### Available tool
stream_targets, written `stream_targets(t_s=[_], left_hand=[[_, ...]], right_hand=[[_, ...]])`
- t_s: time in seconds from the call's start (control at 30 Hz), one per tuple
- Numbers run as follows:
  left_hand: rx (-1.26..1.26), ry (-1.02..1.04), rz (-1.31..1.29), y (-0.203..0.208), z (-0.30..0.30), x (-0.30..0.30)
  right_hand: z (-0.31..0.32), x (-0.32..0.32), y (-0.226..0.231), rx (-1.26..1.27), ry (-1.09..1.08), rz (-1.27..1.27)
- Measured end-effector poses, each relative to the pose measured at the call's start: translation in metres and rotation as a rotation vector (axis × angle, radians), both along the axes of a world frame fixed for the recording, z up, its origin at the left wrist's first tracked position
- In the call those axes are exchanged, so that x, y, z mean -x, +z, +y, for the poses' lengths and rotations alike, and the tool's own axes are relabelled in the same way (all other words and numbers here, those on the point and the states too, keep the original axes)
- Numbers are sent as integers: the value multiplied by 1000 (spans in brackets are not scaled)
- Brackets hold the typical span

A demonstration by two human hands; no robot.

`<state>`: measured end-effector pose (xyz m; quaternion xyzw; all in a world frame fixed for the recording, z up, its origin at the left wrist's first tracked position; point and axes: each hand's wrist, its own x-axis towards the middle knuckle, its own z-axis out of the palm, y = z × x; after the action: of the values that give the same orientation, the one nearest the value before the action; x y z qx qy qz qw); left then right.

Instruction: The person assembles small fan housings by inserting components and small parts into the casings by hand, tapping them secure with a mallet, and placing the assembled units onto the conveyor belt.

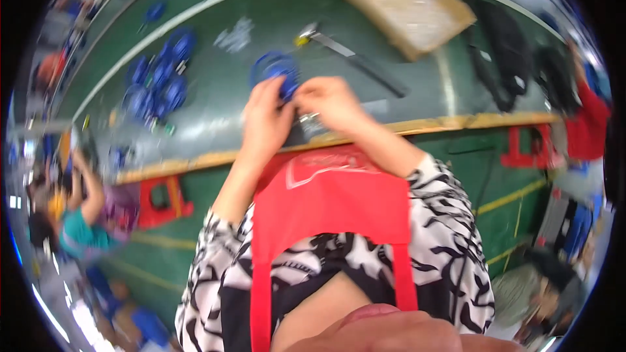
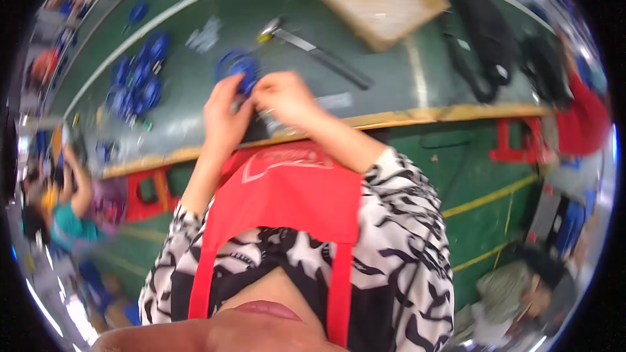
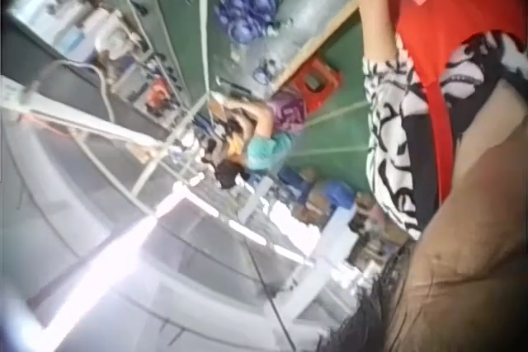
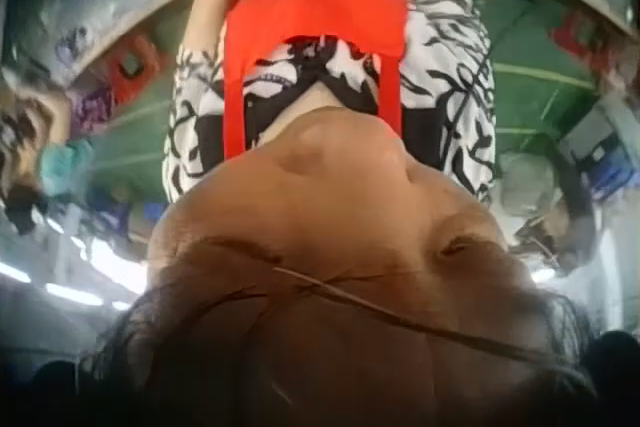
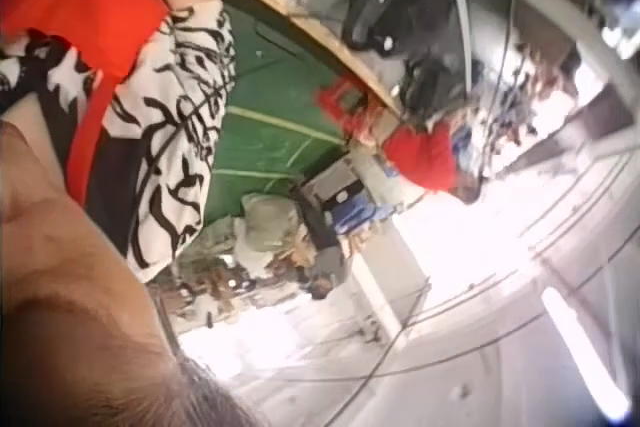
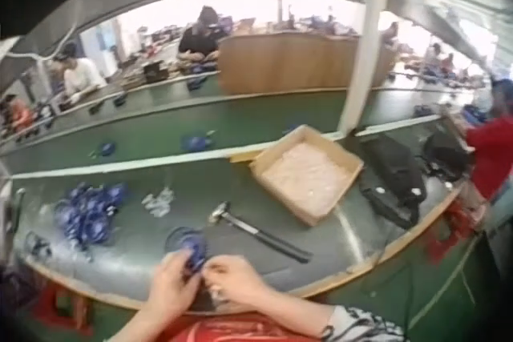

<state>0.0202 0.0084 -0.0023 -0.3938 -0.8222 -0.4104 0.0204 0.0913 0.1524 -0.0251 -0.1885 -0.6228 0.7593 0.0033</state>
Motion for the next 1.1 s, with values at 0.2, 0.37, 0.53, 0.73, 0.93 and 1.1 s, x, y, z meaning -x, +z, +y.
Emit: stream_targets(t_s=[0.2,0.37,0.53,0.73,0.93,1.1], left_hand=[[-65,91,-133,-3,-1,4],[-77,70,-133,-3,-3,8],[-56,32,-42,-5,-2,6],[-68,75,-107,0,-3,6],[-51,-148,92,-13,-15,14],[25,-109,278,-14,-25,16]], right_hand=[[0,-5,-1,-5,16,92],[0,-2,0,-87,49,85],[-4,1,5,-269,-6,163],[-3,-7,12,-552,82,175],[7,-22,14,-660,261,269],[28,-28,23,-651,139,221]])
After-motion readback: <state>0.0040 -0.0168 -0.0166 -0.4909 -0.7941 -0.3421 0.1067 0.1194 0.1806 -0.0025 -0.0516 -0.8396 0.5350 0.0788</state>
